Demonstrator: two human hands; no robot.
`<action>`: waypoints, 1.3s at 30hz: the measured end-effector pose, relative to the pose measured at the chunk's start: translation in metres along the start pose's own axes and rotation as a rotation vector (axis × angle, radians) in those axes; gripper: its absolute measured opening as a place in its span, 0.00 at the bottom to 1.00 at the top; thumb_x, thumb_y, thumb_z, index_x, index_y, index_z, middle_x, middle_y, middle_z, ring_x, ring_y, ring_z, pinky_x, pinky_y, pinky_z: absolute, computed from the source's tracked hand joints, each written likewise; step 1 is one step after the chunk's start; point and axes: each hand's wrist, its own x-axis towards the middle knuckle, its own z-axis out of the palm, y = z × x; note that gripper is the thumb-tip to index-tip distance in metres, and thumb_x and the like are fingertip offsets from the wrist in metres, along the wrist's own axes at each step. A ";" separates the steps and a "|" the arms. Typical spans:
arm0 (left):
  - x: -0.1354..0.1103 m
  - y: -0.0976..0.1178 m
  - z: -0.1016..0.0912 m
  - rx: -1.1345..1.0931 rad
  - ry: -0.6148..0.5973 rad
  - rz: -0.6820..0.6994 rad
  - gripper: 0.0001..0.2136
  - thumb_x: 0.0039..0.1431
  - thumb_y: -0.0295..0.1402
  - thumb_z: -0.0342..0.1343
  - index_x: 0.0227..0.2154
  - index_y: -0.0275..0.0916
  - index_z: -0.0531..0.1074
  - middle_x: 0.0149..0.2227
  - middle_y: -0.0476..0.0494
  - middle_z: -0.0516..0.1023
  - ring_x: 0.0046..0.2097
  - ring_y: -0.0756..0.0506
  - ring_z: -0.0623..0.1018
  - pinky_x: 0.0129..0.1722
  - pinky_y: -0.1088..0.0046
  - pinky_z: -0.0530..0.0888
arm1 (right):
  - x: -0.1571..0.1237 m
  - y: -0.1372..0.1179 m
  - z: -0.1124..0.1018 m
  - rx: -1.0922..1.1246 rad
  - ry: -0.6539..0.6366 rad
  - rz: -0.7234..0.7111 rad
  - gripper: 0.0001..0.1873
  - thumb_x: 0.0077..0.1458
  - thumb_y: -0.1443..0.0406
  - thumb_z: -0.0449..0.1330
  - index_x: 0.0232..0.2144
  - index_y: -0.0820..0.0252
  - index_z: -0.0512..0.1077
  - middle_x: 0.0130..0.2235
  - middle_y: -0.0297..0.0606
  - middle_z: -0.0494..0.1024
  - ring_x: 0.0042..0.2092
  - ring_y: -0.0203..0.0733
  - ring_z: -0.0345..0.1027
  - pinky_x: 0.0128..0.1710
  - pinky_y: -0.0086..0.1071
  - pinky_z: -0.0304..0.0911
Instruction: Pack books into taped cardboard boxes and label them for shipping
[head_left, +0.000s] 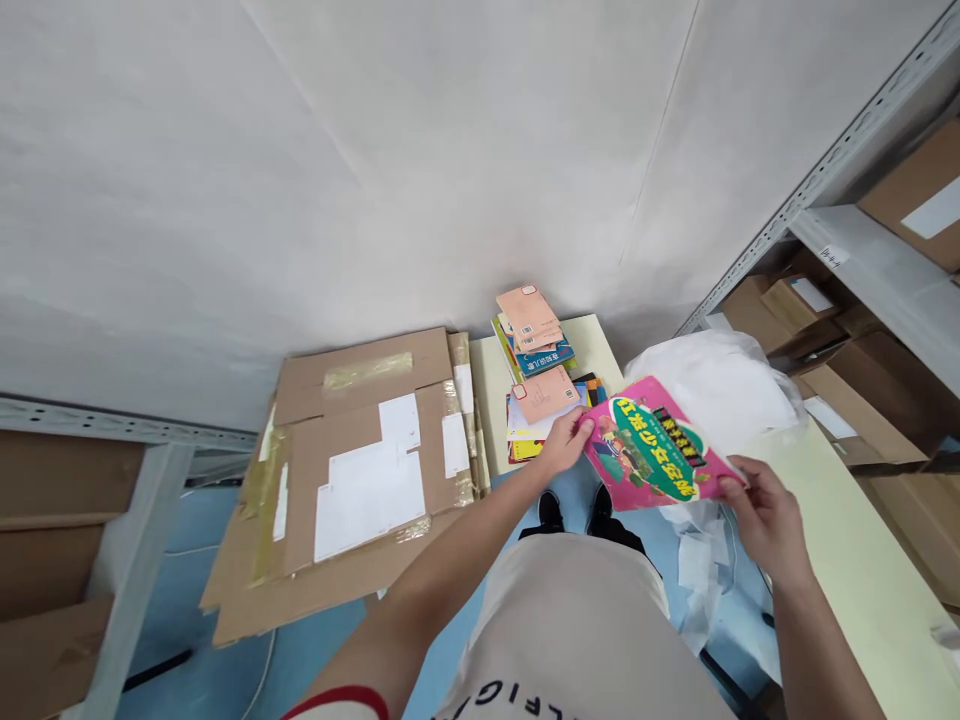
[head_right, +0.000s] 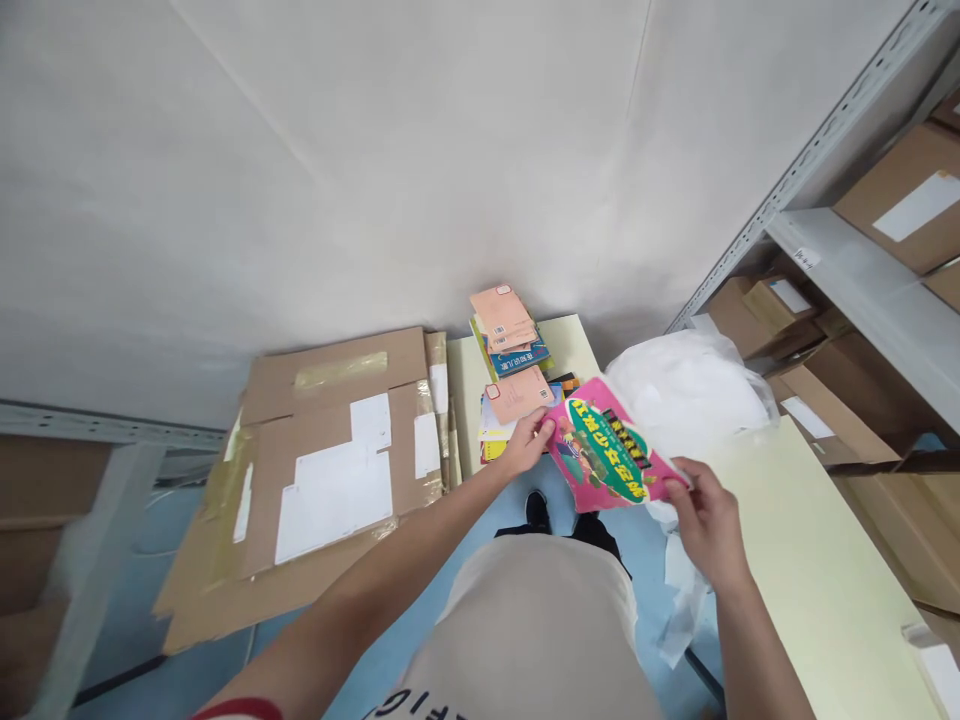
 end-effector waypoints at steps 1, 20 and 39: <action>0.001 0.007 -0.002 -0.072 0.000 -0.014 0.28 0.62 0.57 0.42 0.37 0.36 0.73 0.33 0.41 0.76 0.35 0.44 0.74 0.37 0.67 0.71 | 0.006 -0.002 -0.003 0.056 0.072 0.009 0.20 0.53 0.50 0.63 0.41 0.56 0.74 0.32 0.38 0.81 0.26 0.39 0.72 0.24 0.31 0.71; 0.024 0.118 0.159 -0.431 -0.118 -0.150 0.25 0.52 0.59 0.55 0.25 0.38 0.70 0.24 0.50 0.73 0.28 0.50 0.68 0.29 0.76 0.67 | -0.032 0.064 -0.094 0.611 0.319 0.288 0.23 0.48 0.49 0.67 0.43 0.51 0.73 0.41 0.38 0.83 0.38 0.44 0.77 0.35 0.36 0.75; 0.042 0.167 0.379 -0.165 -0.982 -0.251 0.19 0.47 0.49 0.65 0.32 0.36 0.77 0.30 0.44 0.80 0.30 0.48 0.74 0.30 0.74 0.71 | -0.106 0.195 -0.274 0.750 0.745 0.407 0.22 0.43 0.47 0.68 0.35 0.54 0.72 0.31 0.35 0.81 0.31 0.41 0.75 0.28 0.32 0.71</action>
